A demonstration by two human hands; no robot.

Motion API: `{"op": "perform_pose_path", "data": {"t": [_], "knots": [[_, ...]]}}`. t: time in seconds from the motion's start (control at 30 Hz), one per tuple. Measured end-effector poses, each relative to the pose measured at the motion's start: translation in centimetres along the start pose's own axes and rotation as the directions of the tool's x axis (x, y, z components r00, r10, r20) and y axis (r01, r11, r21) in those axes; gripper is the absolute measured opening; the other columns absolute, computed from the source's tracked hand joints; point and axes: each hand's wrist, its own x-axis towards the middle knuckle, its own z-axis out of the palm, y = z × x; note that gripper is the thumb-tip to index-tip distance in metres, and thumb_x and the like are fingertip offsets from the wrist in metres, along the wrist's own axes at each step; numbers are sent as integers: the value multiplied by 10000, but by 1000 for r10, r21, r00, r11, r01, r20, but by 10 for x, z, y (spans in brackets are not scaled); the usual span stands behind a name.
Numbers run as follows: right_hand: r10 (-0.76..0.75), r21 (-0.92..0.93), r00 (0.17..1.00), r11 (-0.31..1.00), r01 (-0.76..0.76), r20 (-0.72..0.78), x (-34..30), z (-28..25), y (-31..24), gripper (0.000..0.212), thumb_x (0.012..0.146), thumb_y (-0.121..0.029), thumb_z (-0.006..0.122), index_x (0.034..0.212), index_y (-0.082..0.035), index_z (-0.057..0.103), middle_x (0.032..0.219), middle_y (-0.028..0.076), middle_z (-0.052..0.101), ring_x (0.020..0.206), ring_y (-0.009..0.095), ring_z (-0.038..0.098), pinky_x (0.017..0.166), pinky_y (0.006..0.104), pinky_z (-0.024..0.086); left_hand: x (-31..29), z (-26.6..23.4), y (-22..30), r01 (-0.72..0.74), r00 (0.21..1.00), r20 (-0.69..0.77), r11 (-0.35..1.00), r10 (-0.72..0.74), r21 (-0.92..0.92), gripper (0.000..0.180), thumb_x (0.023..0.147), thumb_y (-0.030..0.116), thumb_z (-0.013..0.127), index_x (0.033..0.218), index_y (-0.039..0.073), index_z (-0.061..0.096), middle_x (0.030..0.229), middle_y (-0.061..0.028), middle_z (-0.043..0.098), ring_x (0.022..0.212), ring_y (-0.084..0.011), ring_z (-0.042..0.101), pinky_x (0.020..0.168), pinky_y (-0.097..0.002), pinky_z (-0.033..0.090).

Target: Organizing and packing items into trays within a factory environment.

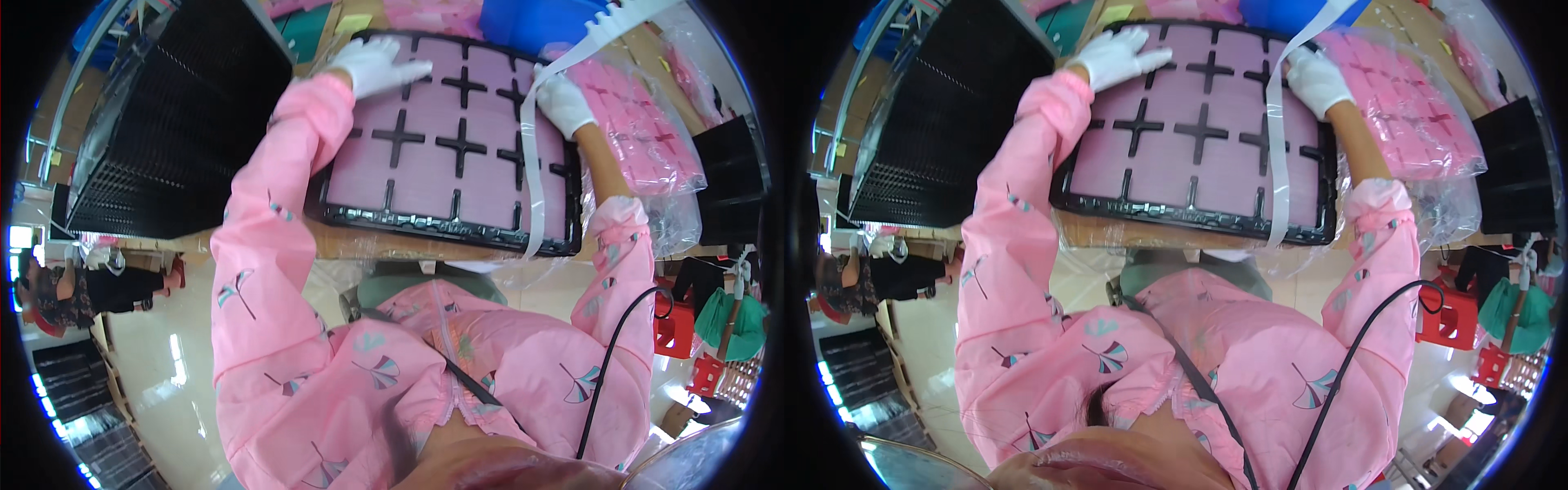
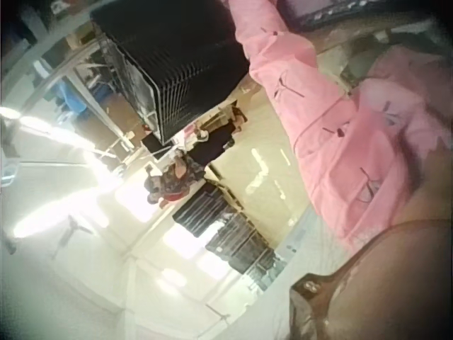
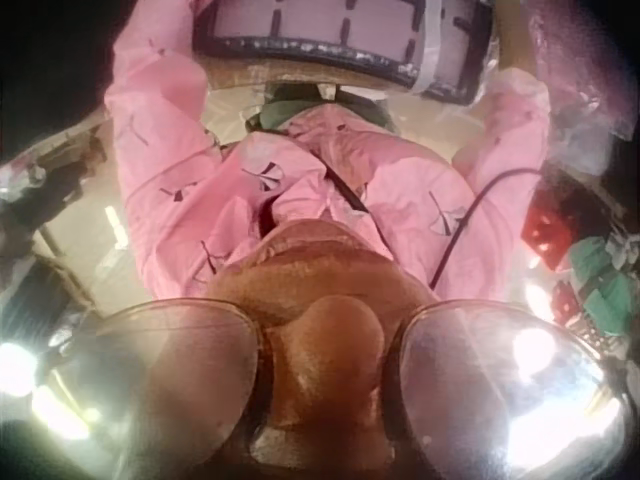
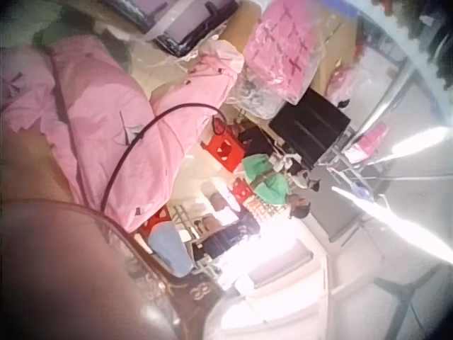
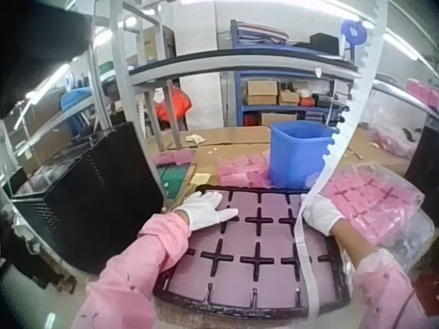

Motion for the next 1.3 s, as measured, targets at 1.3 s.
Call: {"op": "perform_pose_path", "data": {"t": [1.3], "knots": [[-437, -20, 891, 897, 443, 122, -197, -53, -74, 398, 787, -142, 588, 1136, 39, 530, 1253, 234, 503, 1184, 402, 447, 998, 463, 361, -218, -45, 76, -183, 980, 79, 983, 182, 11, 942, 715, 675, 546, 1273, -77, 437, 1312, -249, 454, 1255, -331, 416, 1097, -400, 243]]}}
